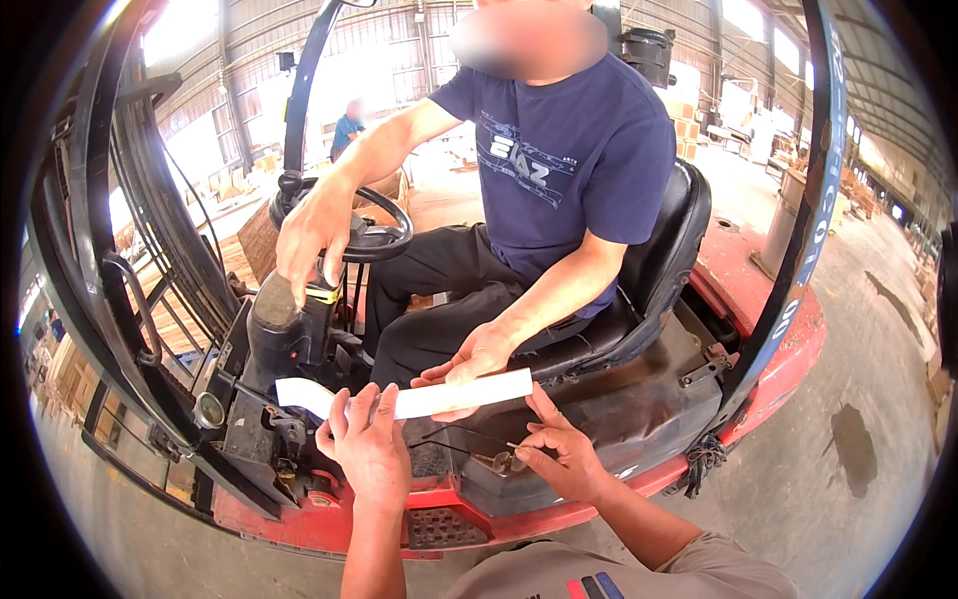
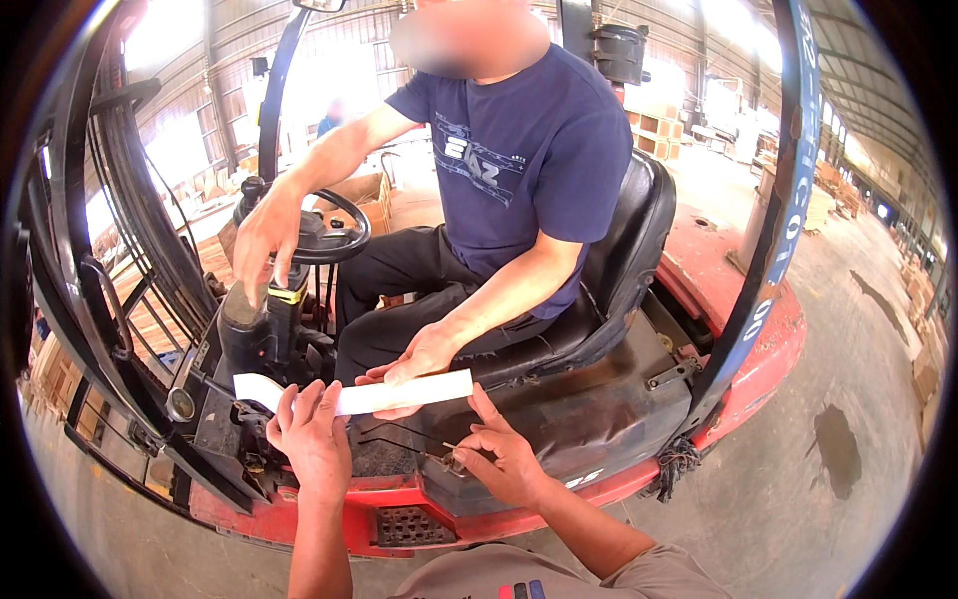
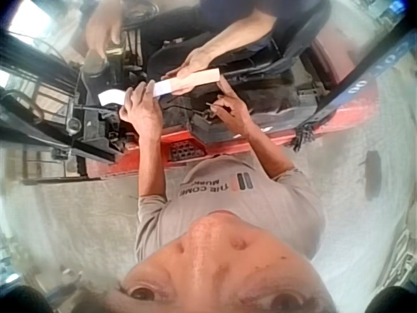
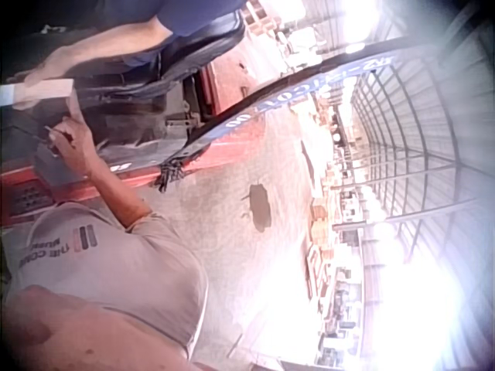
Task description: The person uses a sliding table saw to cut wood pieces, holds a finished piece to a template, and then hands the piece to a forklift driver.
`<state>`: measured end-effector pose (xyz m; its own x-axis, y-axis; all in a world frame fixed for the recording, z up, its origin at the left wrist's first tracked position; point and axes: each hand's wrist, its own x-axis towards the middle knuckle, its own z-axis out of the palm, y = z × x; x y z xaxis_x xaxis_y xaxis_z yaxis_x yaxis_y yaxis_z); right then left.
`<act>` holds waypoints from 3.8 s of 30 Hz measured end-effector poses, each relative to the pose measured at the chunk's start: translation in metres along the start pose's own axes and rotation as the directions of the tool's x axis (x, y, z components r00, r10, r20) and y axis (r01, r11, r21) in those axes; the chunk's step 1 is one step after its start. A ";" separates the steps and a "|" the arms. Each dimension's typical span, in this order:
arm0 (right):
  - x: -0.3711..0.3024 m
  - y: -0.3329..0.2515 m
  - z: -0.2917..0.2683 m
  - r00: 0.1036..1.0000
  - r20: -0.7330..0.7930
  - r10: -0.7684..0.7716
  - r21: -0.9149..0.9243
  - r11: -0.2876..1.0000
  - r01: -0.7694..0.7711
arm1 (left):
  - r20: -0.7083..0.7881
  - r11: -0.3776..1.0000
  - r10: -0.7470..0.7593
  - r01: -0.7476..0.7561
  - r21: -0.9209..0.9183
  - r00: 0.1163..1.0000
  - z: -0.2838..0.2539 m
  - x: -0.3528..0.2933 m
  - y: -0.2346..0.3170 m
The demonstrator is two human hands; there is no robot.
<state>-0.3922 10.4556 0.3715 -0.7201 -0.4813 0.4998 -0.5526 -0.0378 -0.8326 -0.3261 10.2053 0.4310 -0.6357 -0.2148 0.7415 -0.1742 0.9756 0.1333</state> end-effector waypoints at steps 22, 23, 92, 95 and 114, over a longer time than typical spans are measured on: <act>0.001 -0.002 0.004 0.999 0.039 -0.023 -0.022 0.999 0.024 | -0.010 1.000 -0.015 0.015 0.007 1.000 -0.003 -0.007 -0.006; 0.001 -0.001 0.004 0.999 0.041 -0.022 -0.025 0.999 0.023 | -0.009 1.000 -0.015 0.015 0.007 1.000 -0.003 -0.007 -0.007; -0.004 -0.001 0.017 1.000 0.024 0.004 0.028 1.000 -0.004 | 0.017 0.997 -0.059 0.059 -0.039 0.998 0.003 -0.018 -0.015; -0.004 0.002 0.017 1.000 0.023 0.001 0.028 1.000 -0.002 | 0.004 0.998 -0.045 0.045 -0.053 0.999 0.006 -0.017 -0.017; -0.011 0.007 0.014 0.999 0.019 0.037 0.025 0.999 -0.037 | 0.025 0.994 -0.063 0.065 -0.087 0.998 0.008 -0.022 -0.013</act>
<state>-0.3821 10.4483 0.3573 -0.7319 -0.4989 0.4642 -0.5148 -0.0415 -0.8563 -0.3155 10.1974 0.4077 -0.6422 -0.2767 0.7148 -0.1491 0.9598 0.2377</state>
